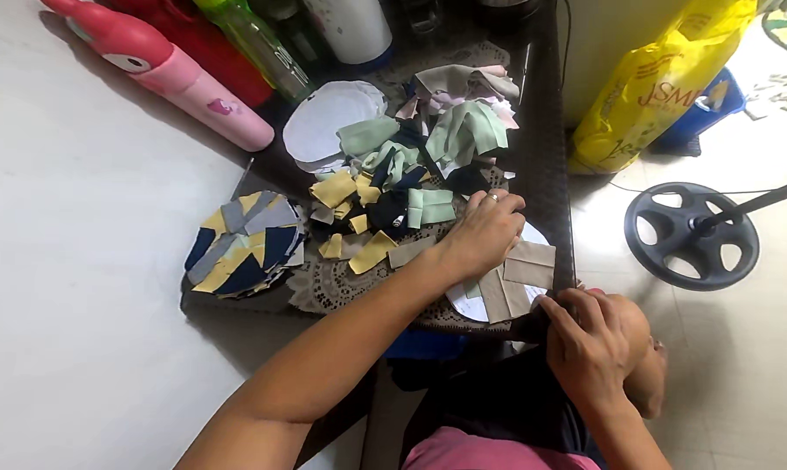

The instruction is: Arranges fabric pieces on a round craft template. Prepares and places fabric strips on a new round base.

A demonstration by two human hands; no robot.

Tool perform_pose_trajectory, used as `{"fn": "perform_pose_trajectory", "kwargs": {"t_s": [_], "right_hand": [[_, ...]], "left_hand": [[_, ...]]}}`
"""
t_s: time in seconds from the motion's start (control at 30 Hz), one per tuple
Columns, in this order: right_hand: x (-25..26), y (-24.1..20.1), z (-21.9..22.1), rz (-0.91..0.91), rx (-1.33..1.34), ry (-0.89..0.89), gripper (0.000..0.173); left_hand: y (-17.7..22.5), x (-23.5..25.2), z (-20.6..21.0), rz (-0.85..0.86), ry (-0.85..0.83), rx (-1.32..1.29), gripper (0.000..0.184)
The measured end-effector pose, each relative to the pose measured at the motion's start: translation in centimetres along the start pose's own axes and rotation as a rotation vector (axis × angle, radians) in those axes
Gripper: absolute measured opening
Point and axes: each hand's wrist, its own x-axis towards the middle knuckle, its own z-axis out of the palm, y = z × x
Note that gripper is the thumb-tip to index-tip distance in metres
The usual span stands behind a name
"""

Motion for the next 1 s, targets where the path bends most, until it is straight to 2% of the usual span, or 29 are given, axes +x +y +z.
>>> {"fn": "perform_pose_trajectory", "kwargs": {"t_s": [0.37,0.5,0.57,0.63,0.73,0.83,0.93,1.0], "right_hand": [[0.3,-0.1,-0.1,0.012,0.014,-0.002,0.031],[1.8,-0.1,-0.3,0.052,0.038,0.002,0.03],[2.8,0.0,-0.1,0.078,0.029,-0.007,0.029],[3.5,0.1,0.2,0.099,0.019,-0.039,0.028],[3.8,0.1,-0.6,0.122,0.048,-0.07,0.026],[3.5,0.7,-1.8,0.141,0.062,-0.059,0.028],[3.1,1.1,-2.6,0.145,0.079,-0.037,0.028],[2.9,0.9,-2.7,0.134,0.091,-0.024,0.027]], "left_hand": [[0.3,0.0,0.0,0.011,0.01,0.026,0.012],[2.1,-1.1,0.5,-0.093,0.109,0.015,0.019],[3.9,-2.0,1.7,-0.2,0.155,-0.009,0.028],[5.4,-2.8,3.3,-0.287,0.156,-0.019,0.046],[6.0,-3.0,4.3,-0.349,0.028,-0.042,0.066],[5.2,-3.2,4.0,-0.263,-0.11,-0.084,0.066],[4.6,-3.6,4.4,-0.084,-0.053,-0.107,0.063],[4.4,-3.7,4.2,-0.056,-0.049,-0.123,0.064]]}}
